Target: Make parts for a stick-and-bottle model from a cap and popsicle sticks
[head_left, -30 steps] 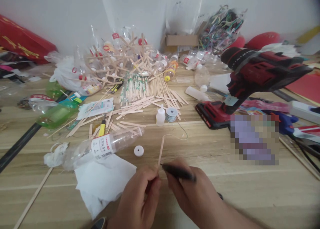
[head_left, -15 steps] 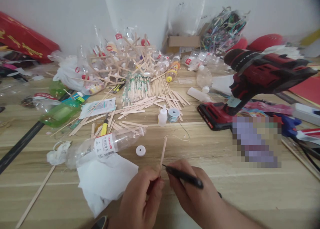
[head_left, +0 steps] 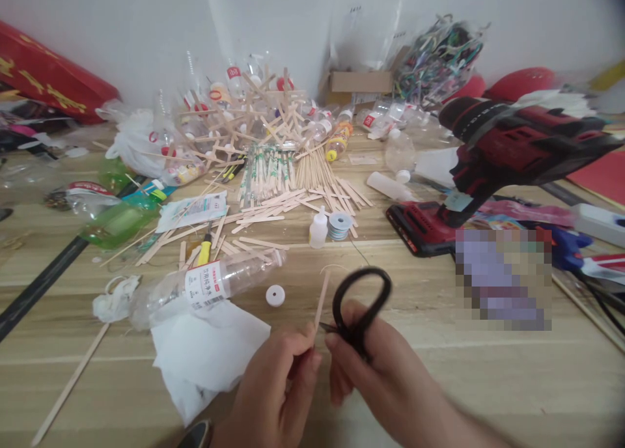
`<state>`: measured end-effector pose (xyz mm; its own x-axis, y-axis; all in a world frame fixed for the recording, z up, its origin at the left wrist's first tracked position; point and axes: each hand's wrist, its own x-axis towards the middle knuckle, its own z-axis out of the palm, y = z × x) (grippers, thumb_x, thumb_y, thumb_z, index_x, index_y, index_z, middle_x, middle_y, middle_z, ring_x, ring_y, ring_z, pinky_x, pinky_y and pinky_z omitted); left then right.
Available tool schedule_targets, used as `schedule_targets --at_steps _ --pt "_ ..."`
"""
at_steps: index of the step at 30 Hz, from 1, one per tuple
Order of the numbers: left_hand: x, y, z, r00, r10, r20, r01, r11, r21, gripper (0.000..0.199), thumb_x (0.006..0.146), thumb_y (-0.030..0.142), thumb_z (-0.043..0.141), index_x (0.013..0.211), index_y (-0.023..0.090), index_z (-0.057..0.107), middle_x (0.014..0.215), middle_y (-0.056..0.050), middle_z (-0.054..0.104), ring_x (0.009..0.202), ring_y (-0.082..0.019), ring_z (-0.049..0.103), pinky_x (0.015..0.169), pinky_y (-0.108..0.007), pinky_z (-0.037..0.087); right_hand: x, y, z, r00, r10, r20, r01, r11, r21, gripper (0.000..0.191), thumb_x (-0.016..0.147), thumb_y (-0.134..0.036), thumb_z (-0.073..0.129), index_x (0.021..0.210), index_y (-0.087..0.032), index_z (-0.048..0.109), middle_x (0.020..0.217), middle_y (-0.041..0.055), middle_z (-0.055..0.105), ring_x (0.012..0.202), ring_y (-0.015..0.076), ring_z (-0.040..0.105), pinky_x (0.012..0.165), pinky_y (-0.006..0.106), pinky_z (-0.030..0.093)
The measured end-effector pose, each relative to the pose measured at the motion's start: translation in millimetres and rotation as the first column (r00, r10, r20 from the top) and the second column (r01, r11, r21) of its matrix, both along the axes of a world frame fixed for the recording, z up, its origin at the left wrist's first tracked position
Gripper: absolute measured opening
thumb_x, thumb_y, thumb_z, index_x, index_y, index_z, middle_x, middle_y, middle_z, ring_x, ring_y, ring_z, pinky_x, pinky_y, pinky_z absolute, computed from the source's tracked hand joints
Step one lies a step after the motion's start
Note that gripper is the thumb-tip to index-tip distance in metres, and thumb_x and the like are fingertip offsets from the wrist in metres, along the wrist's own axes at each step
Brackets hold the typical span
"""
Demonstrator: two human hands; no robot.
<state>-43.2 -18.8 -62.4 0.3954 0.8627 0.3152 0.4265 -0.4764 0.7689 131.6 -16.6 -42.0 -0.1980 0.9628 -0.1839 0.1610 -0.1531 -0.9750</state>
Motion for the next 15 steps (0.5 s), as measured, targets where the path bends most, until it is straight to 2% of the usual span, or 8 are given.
schedule_targets --at_steps 1,3,5,6,8,10,11,15 --pt "-0.2 -0.7 0.5 1.0 0.001 0.015 -0.001 0.999 -0.038 0.016 0.095 0.015 0.049 0.106 0.025 0.053 0.093 -0.002 0.069 0.085 -0.015 0.068 0.076 -0.022 0.057 1.0 -2.0 -2.5 0.983 -0.045 0.176 0.008 0.978 0.209 0.011 0.088 -0.031 0.048 0.081 -0.023 0.048 0.055 -0.0029 0.054 0.047 0.0142 0.056 0.046 0.024 0.04" --pt "-0.7 -2.0 1.3 0.999 -0.007 0.033 0.01 0.995 -0.101 0.014 0.096 0.017 0.048 0.106 0.024 0.053 0.094 -0.003 0.069 0.083 -0.015 0.069 0.074 -0.022 0.057 3.5 -5.3 -6.4 0.904 -0.14 0.405 -0.094 0.857 0.506 0.008 0.087 -0.02 0.046 0.086 -0.022 0.054 0.062 0.0018 0.061 0.052 0.0159 0.057 0.049 0.027 0.039" --pt "-1.0 -2.3 1.4 1.0 -0.016 0.026 0.018 0.994 -0.11 0.013 0.096 0.017 0.047 0.106 0.024 0.053 0.094 -0.004 0.069 0.082 -0.015 0.069 0.073 -0.022 0.057 4.3 -6.7 -7.5 0.879 -0.148 0.453 -0.138 0.831 0.539 0.011 0.087 -0.017 0.044 0.089 -0.022 0.054 0.065 0.003 0.063 0.053 0.0169 0.058 0.05 0.028 0.039" --pt "-1.0 -2.0 1.3 1.0 -0.014 0.011 0.015 0.996 -0.089 0.013 0.096 0.017 0.048 0.106 0.024 0.053 0.094 -0.003 0.069 0.084 -0.015 0.069 0.074 -0.022 0.057 3.7 -6.5 -6.7 0.905 -0.111 0.412 -0.101 0.882 0.46 0.009 0.088 -0.019 0.043 0.087 -0.022 0.052 0.063 0.0017 0.062 0.053 0.0167 0.058 0.05 0.028 0.04" --pt "-0.3 -1.0 0.7 1.0 -0.004 -0.018 0.003 1.0 -0.017 0.016 0.096 0.015 0.048 0.107 0.026 0.052 0.093 -0.002 0.069 0.088 -0.015 0.069 0.076 -0.021 0.056 0.6 -4.5 -2.7 0.986 -0.002 0.169 -0.02 0.991 0.13 0.01 0.092 -0.03 0.043 0.084 -0.024 0.045 0.054 -0.0041 0.054 0.047 0.0149 0.057 0.047 0.025 0.041" --pt "0.9 0.2 0.2 1.0 0.007 -0.031 -0.006 0.999 0.04 0.018 0.096 0.014 0.048 0.108 0.027 0.051 0.093 -0.001 0.069 0.089 -0.015 0.068 0.077 -0.021 0.055 -2.9 -1.4 2.5 0.984 0.043 -0.174 -0.081 0.972 -0.219 0.022 0.091 -0.043 0.046 0.084 -0.024 0.04 0.048 -0.0103 0.044 0.039 0.0113 0.053 0.042 0.021 0.04" --pt "1.5 0.7 0.0 1.0 0.007 -0.028 -0.005 0.998 0.057 0.018 0.096 0.014 0.048 0.108 0.027 0.051 0.093 -0.001 0.069 0.089 -0.014 0.068 0.076 -0.02 0.055 -4.4 0.1 4.6 0.954 0.031 -0.297 -0.128 0.941 -0.312 0.027 0.089 -0.048 0.048 0.084 -0.023 0.04 0.046 -0.0121 0.042 0.037 0.0096 0.052 0.041 0.019 0.039" --pt "2.9 2.1 -2.2 1.0 0.023 -0.018 -0.022 0.998 0.06 0.018 0.097 0.017 0.047 0.111 0.027 0.051 0.092 0.0 0.069 0.085 -0.013 0.068 0.074 -0.018 0.055 -6.8 3.5 5.8 0.936 -0.013 -0.353 -0.096 0.952 -0.29 0.039 0.083 -0.057 0.058 0.083 -0.021 0.041 0.045 -0.0129 0.044 0.037 0.0066 0.051 0.041 0.016 0.038"
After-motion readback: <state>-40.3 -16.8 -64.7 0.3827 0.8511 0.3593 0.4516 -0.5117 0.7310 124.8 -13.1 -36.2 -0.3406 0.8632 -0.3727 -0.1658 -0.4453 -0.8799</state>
